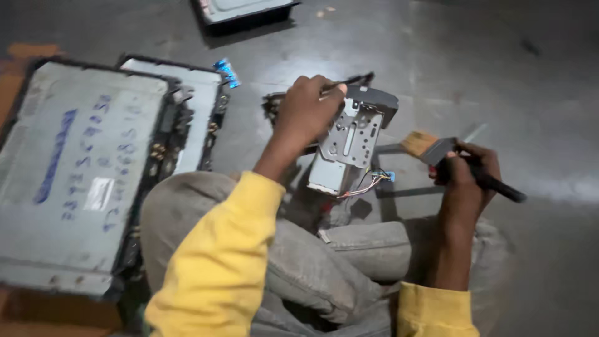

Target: The person sits on the floor and uses a screwdriver to remove screws from a car stereo unit. After disassembling the casing, they use a brush to clean dust from the internal components and the metal chassis.

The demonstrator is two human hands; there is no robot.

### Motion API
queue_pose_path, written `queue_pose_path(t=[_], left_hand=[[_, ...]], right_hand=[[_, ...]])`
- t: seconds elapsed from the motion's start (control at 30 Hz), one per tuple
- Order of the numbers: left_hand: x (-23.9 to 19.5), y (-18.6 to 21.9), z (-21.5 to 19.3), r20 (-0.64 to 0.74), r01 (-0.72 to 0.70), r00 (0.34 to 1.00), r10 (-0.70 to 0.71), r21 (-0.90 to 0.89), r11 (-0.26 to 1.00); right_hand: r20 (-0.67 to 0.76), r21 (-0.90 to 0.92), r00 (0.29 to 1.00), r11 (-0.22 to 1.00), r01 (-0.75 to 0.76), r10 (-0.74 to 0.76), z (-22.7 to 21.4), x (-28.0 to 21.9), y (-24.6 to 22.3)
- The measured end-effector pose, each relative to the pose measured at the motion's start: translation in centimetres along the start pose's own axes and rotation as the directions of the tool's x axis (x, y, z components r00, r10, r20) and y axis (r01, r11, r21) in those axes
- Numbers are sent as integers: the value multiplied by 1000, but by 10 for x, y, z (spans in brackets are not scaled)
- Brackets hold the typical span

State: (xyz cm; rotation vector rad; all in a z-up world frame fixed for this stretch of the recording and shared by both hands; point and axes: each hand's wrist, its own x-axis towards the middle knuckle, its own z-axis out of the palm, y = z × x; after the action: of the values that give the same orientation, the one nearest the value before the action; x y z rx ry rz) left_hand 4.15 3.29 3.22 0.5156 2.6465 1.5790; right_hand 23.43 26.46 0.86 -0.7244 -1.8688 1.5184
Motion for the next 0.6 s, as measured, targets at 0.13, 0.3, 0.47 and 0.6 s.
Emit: queue_pose_path(t=[0.13,0.3,0.47,0.6], left_hand=[[-26,24,16,23,23,999,-24,16,1000],[-17,18,20,16,-36,999,36,-17,999],[-19,15,16,33,-67,997,77,-226,972],[-12,37,1,306,198,945,-117,-247,949]], right_hand=[[308,-726,863,487,485,-401,-6,-2,22],[502,-751,863,469,465,-52,21,-14,67],[214,-839,919,544,0,331,7,-2,65],[89,-962,960,274,13,265,-7,56,58]])
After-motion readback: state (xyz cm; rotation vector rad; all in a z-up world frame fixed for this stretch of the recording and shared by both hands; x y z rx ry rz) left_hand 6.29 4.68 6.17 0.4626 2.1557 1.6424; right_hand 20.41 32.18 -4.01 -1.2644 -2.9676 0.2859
